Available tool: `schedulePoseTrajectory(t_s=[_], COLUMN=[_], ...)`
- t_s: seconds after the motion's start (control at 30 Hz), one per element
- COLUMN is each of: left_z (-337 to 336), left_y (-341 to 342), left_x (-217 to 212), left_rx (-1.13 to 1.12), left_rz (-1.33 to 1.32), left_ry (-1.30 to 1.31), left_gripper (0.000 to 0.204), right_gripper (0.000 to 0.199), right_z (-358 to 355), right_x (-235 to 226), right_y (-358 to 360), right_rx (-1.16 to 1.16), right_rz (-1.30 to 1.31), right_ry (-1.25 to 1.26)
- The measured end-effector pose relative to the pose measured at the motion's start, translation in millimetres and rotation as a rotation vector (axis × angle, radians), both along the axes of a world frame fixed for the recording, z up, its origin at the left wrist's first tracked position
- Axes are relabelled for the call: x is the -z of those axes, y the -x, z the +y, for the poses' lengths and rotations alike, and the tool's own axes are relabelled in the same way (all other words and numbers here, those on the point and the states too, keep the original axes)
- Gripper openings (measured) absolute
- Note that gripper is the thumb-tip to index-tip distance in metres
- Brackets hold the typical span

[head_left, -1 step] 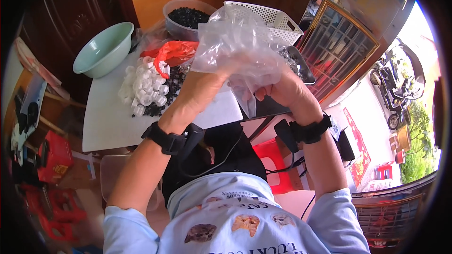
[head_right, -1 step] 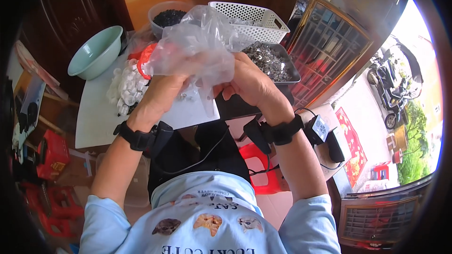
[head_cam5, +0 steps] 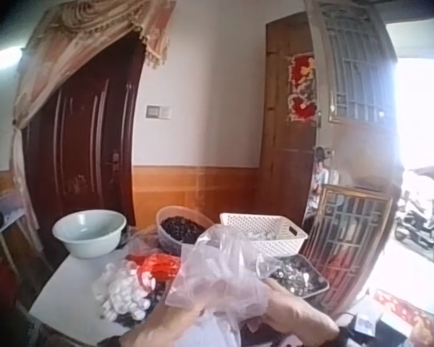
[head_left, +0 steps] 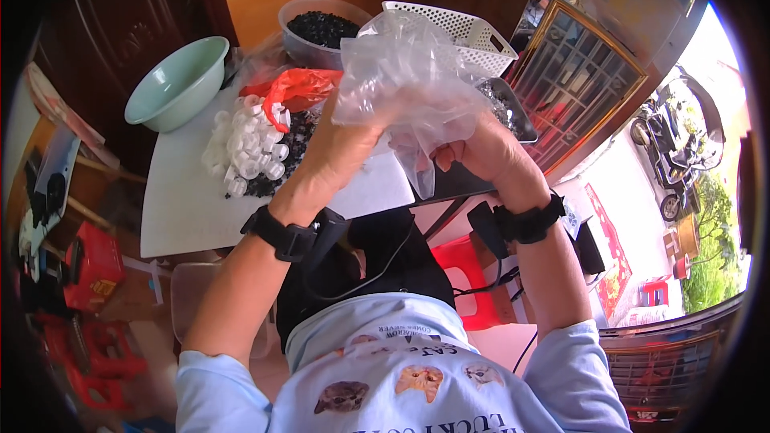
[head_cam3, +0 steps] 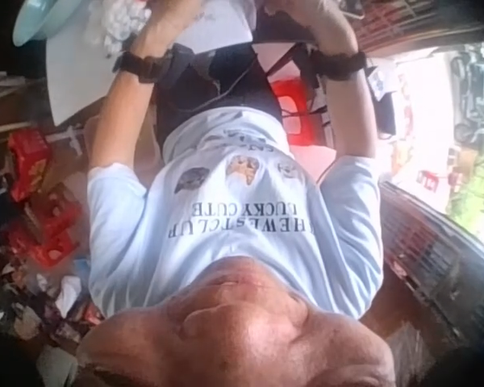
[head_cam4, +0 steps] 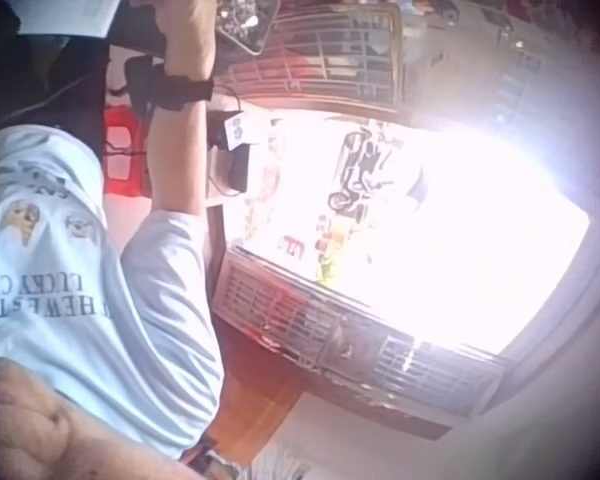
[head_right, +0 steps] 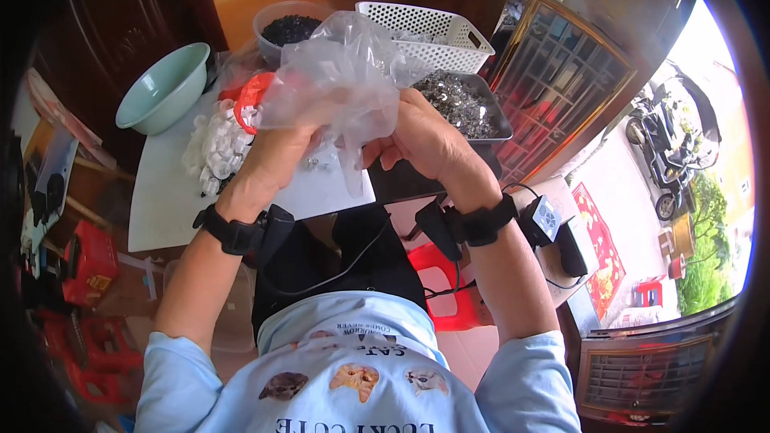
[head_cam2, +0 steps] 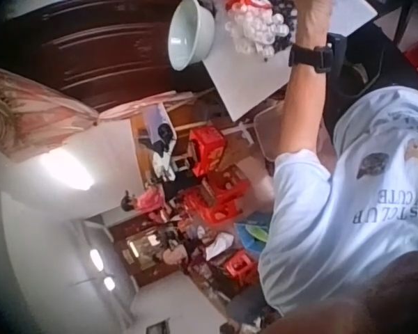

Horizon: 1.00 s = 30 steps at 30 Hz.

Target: Sorting small metallic shoe components from a plastic bag into a metal tray.

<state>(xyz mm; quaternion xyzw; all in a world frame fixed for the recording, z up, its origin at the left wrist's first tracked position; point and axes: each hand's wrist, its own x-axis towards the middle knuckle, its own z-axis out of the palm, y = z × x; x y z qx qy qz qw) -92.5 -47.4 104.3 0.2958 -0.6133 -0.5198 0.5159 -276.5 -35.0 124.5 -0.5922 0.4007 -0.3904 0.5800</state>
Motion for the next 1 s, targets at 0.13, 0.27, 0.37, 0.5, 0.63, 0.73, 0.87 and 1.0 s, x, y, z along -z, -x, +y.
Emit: schedulePoseTrajectory(t_s=[0.13,0.27,0.37,0.5,0.63,0.73,0.87,1.0], left_z=[-8.1,-13.3,-19.8,-25.1,-24.4,-21.7,-5.4,6.8], left_y=[-12.3,-36.2,-44.2,-44.8,-52.4,-63.7,-65.9,-75.9], left_x=[11.1,9.8,4.2,4.9,3.5,11.5,-1.6,-10.4], left_rx=[-0.11,-0.17,-0.331,-0.428,-0.245,-0.213,-0.22,-0.351], left_rz=[-0.026,-0.151,-0.171,-0.386,-0.442,-0.293,-0.224,-0.162], left_ry=[-0.017,0.109,0.143,0.208,0.009,-0.025,-0.095,-0.031], left_gripper=[0.03,0.03,0.027,0.023,0.023,0.024,0.019,0.022], right_gripper=[0.048,0.066,0.072,0.058,0.018,0.017,0.02,0.017], right_z=[2.4,13.7,20.8,27.6,3.5,-7.3,-14.3,-16.7], right_x=[-3.5,-14.7,-20.7,-29.4,-28.6,-30.3,-25.6,-22.1], right_y=[5.9,20.5,22.8,-9.7,-14.6,-4.0,-0.4,-8.6], right_rx=[-0.023,0.248,0.323,0.386,0.39,0.468,0.528,0.576], right_rz=[0.027,0.302,0.34,0.619,0.637,0.484,0.526,0.59], right_ry=[-0.016,0.084,0.298,0.824,0.939,0.831,0.826,0.912])
